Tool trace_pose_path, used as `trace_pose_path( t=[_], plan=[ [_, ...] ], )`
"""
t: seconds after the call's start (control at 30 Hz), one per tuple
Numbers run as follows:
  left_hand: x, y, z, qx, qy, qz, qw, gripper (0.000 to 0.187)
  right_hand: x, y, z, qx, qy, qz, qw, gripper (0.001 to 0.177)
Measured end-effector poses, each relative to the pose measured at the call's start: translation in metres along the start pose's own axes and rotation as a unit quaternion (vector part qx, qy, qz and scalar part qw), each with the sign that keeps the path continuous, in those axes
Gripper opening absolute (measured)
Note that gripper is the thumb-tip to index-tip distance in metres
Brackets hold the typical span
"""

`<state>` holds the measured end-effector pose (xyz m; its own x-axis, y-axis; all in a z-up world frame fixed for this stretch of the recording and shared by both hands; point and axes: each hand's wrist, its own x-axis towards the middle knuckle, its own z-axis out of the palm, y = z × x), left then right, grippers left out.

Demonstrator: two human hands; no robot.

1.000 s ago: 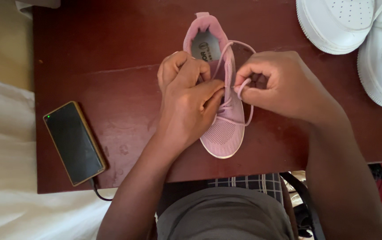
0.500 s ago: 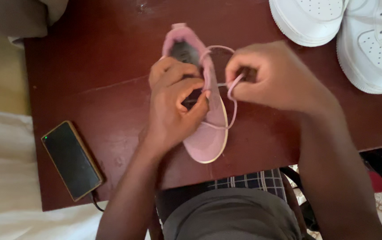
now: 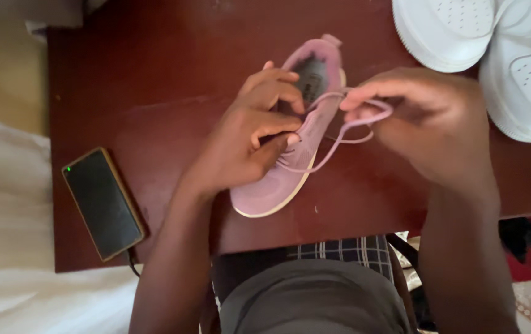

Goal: The person removes the laces from a pink sneaker, then re-laces it by threading the laces through the eyelets and tying a knot. The person then repeats the process on the second pink sneaker.

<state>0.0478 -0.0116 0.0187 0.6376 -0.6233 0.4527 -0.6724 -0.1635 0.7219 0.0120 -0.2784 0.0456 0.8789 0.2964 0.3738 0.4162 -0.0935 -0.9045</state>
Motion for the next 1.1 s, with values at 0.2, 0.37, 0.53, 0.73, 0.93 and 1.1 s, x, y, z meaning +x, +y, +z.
trace_pose_path(
  t=[0.2,0.37,0.53,0.73,0.93,1.1],
  plan=[
    [-0.003,0.005,-0.006,0.012,-0.011,0.024,1.0,0.025,-0.033,-0.018,0.038,0.039,0.046,0.015,0.998,0.035],
    [-0.018,0.029,0.006,0.115,0.1,-0.034,0.988,0.036,-0.062,-0.004,0.068,0.092,0.14,0.087,0.982,0.017],
    [-0.026,0.033,0.021,0.137,0.13,-0.046,0.981,0.024,-0.07,0.012,0.088,0.102,0.203,0.17,0.959,0.022],
    [-0.028,0.03,0.02,0.105,0.13,-0.06,0.984,0.023,-0.066,0.019,0.102,-0.045,0.211,0.152,0.964,0.011],
    [-0.028,0.029,0.021,0.089,0.123,-0.064,0.986,0.018,-0.06,0.019,0.104,-0.085,0.216,0.166,0.958,0.008],
    [-0.028,0.03,0.019,0.089,0.112,-0.064,0.988,0.017,-0.055,0.017,0.106,-0.126,0.217,0.172,0.953,0.007]
  ],
)
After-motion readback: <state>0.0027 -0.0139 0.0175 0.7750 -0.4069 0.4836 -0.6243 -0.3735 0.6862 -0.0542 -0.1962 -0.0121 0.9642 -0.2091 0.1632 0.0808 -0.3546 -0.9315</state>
